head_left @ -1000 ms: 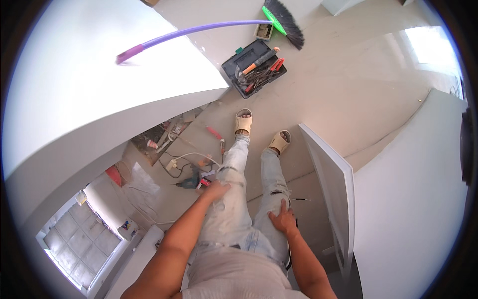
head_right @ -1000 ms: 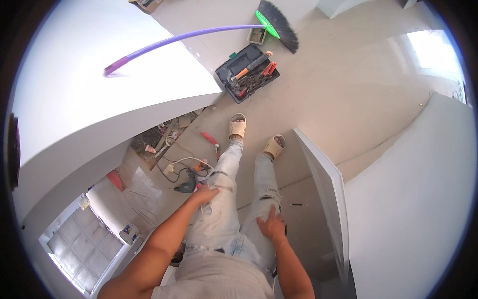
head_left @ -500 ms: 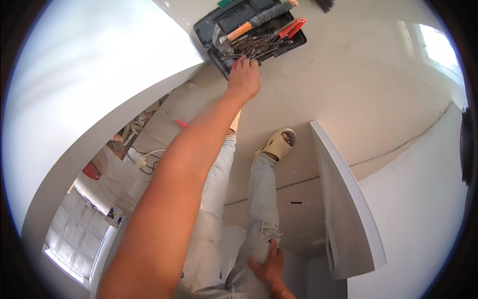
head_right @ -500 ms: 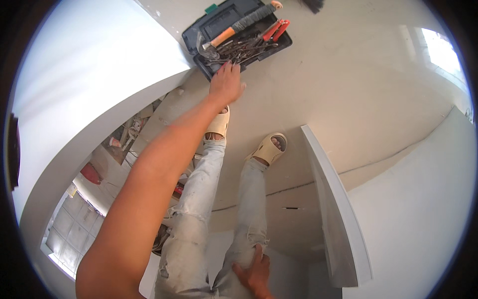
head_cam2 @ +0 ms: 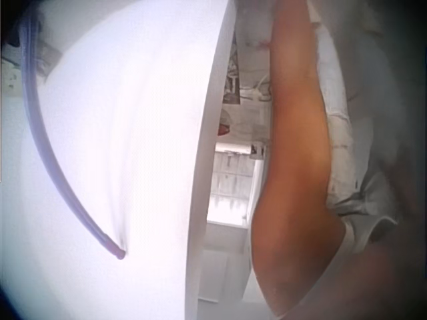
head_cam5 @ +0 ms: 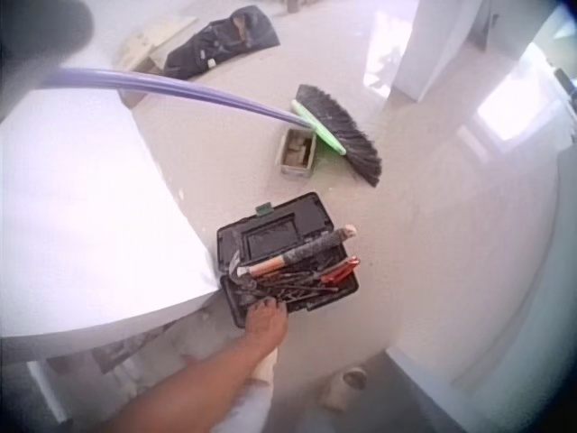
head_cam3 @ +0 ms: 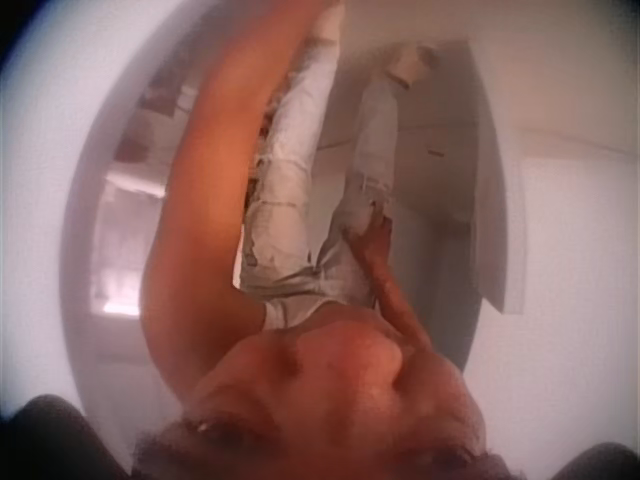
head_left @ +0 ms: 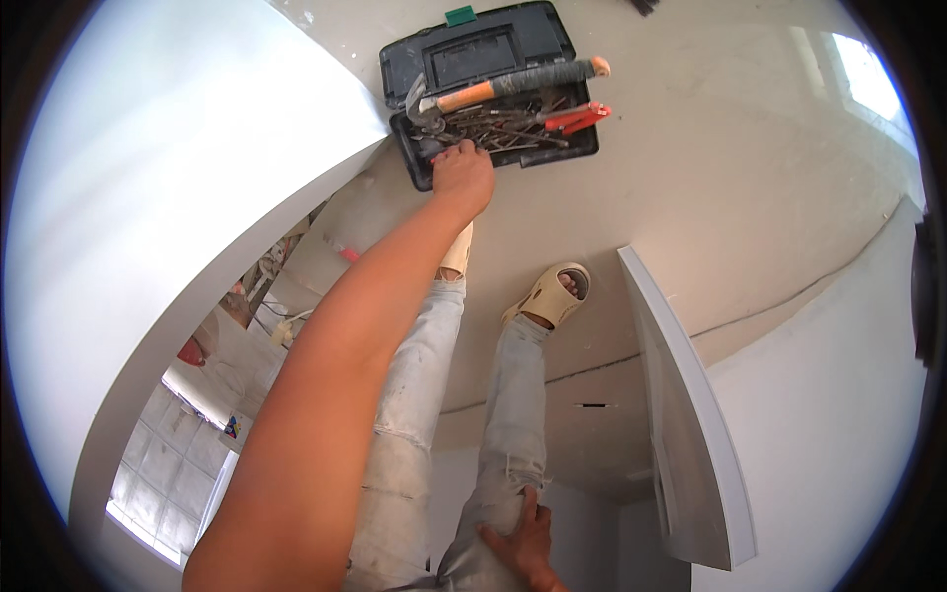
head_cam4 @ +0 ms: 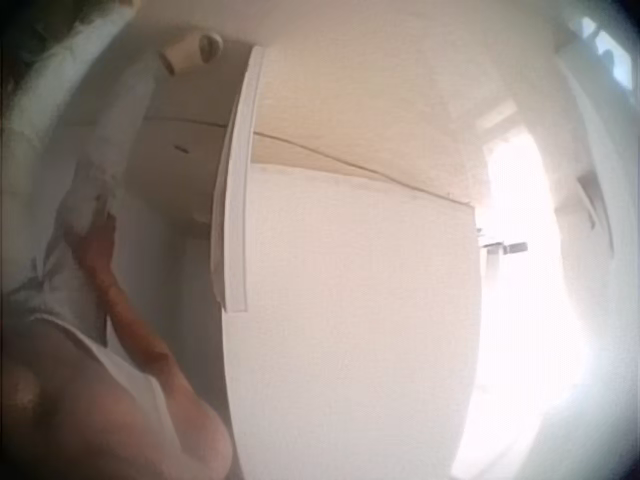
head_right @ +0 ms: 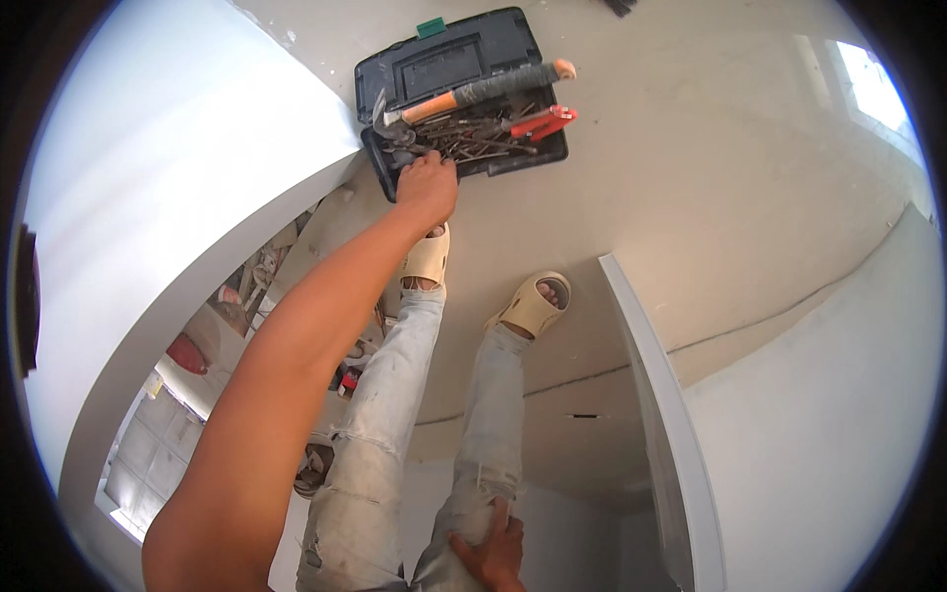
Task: The person uses a utility knife to trim the edge of a white cabinet door. They scrape along the edge to remove excess material and then use a hammer to tap the knife for further adjustment.
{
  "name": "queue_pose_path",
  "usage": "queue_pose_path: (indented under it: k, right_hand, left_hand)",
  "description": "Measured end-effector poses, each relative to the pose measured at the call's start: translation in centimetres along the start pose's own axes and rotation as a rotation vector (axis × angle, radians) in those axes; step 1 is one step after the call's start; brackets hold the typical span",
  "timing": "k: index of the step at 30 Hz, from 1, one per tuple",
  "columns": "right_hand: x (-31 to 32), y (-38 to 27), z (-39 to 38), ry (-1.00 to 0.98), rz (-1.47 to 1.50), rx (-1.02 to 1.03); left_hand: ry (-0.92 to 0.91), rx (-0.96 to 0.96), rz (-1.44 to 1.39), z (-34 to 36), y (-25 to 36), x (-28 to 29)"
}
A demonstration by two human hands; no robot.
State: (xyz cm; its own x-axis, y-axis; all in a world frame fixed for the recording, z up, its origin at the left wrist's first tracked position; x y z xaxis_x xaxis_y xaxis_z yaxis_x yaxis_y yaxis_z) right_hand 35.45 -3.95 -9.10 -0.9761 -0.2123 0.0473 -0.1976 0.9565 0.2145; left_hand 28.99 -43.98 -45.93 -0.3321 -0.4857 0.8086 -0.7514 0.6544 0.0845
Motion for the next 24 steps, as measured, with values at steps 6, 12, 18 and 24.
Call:
queue_pose_path:
  k: [6,12,18,24]
  right_hand:
    - [0.6,-0.6,0.0,-0.063,0.027,-0.038]
    - [0.7,0.0,-0.6,0.054,0.140,0.073]
    - [1.8,-0.7,-0.4,-0.069,-0.014,-0.036]
    - [1.9,-0.7,-0.3,-0.077,-0.011,-0.055]
  left_hand:
    - [0.340,-0.098,-0.385,1.5,3.6,2.2]
    - [0.080,0.017,-0.366,7.5,6.1,2.0]
    - [0.192,-0.232,-0.415,5.6,5.0,0.6]
    - [0.481,-0.358,-0.408,0.2,4.8,0.8]
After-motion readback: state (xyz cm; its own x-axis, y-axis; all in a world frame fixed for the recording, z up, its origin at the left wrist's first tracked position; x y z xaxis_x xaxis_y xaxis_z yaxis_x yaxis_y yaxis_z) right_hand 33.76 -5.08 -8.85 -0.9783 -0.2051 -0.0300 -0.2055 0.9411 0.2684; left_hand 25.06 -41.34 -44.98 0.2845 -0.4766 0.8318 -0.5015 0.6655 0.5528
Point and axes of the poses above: each hand's wrist, its own z-axis towards the middle knuckle, its own x-axis out of the back of the hand, y = z × x, the point moved 5 cm from there along z, towards the middle knuckle, and after that the axes turned 10 degrees about y, right-handed, at the moved point
